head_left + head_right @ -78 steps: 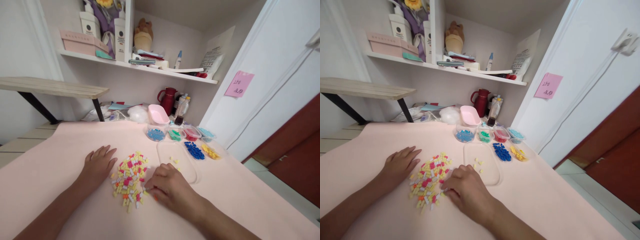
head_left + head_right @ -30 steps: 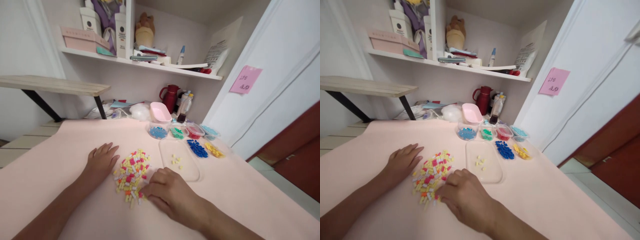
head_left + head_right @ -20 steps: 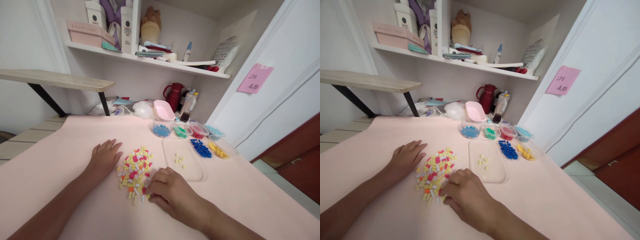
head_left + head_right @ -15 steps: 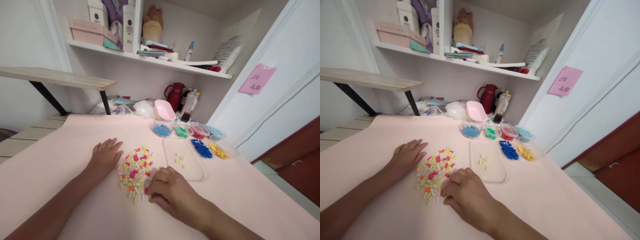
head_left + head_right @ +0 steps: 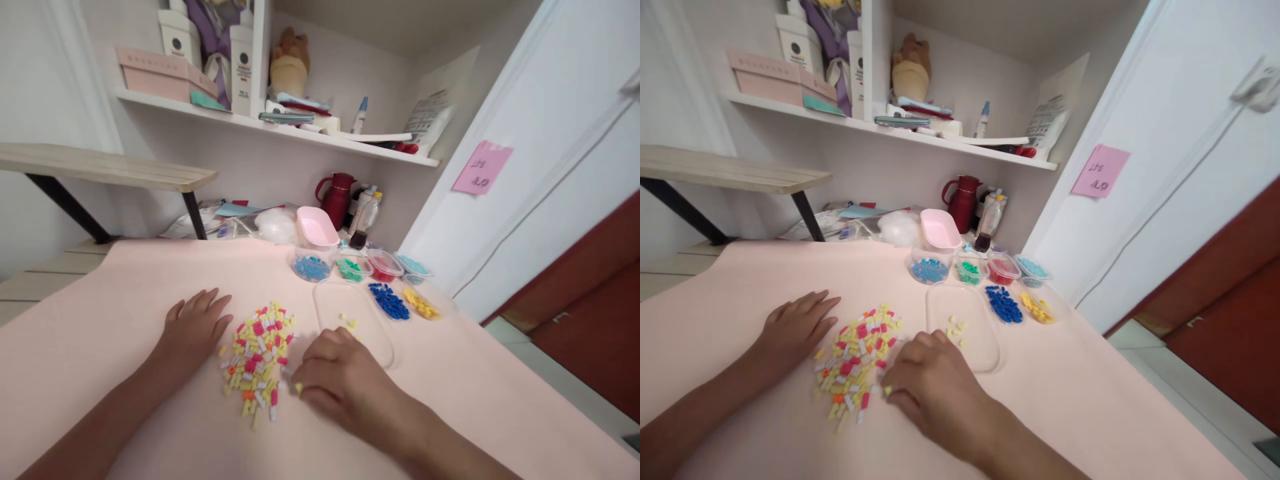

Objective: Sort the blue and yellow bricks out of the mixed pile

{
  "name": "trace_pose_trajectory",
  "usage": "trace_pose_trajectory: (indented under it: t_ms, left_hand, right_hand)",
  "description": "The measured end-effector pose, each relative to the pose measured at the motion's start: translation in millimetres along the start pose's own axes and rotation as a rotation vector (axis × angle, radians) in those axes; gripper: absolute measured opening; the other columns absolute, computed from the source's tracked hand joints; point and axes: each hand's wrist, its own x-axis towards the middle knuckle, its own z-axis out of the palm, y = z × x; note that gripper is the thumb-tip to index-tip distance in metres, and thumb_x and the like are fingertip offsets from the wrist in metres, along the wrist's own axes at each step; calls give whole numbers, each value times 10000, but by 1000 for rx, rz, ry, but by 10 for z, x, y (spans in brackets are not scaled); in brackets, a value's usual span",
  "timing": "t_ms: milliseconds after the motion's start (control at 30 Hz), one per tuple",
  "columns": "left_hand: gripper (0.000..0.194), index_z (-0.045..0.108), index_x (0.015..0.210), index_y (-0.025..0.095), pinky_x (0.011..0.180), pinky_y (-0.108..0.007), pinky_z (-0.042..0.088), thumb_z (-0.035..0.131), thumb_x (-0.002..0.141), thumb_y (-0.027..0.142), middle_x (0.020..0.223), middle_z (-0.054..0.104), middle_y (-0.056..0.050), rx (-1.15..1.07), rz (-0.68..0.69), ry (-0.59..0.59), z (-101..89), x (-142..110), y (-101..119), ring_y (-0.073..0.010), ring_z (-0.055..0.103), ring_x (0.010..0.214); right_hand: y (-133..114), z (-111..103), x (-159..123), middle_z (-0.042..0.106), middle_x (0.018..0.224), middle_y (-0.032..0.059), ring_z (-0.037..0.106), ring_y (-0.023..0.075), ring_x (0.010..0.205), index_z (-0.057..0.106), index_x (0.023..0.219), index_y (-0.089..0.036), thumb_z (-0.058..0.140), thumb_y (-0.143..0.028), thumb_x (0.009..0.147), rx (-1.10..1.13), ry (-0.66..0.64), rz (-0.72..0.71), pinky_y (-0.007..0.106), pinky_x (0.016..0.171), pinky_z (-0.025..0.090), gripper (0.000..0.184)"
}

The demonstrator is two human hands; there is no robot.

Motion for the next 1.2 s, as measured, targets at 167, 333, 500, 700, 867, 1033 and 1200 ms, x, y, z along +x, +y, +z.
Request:
trace_pose_trajectory:
  t_ms: [167,333,500,700,867,1033,1200]
  left_hand:
    - [512,527,1381,262,1147,-497,227,288,943,374,1523,437,-56,4,8,55,71,39,-46,-260,347,1424]
    - [507,507,1398,263,1151,-491,221,279,955,362,1536,416,-54,41,-5,38,43,32,-15,-245,345,1425]
    - [504,471,1422,273,1161,-477,208,268,971,367,1556,384,-44,53,-15,-6,11,15,8,-228,310,1443]
    - [487,507,1393,267,1151,-489,218,295,967,366,1535,418,-59,13,12,47,77,17,-21,-244,329,1430]
    - [485,506,1395,260,1151,-503,209,310,963,361,1534,418,-67,-20,10,55,66,7,-12,-257,338,1423]
    - [488,507,1392,266,1151,-498,203,292,966,372,1542,407,-61,-14,11,37,70,10,-18,-253,325,1429]
    - [483,520,1380,267,1145,-493,207,300,963,374,1527,429,-64,-11,17,64,105,16,-38,-259,342,1419]
  right_hand:
    - [397,-292,-65,693,973,58,592,208,913,704,1008,-234,582,-132,889,-140,177,238,358,813,422,199]
    - [564,-312,-122,669,1036,83,597,242,957,701,1061,-232,597,-118,861,-291,190,360,397,826,452,253]
    - [306,-200,-68,657,1056,73,581,222,958,636,1191,-268,537,-109,894,-164,187,172,378,830,445,351]
    - [-48,93,-8,636,1122,59,560,200,986,556,1290,-298,499,-174,941,-8,49,-54,366,878,410,376]
    - [-103,233,13,632,1141,50,542,195,1020,587,1228,-288,440,-192,977,-9,-31,-96,359,894,387,306]
    - [0,192,-6,651,1036,20,536,185,963,650,1034,-274,495,-192,948,-10,0,-35,356,865,364,195]
    - [6,187,-23,648,1006,18,529,180,934,634,1106,-294,495,-205,955,8,40,1,351,846,354,224]
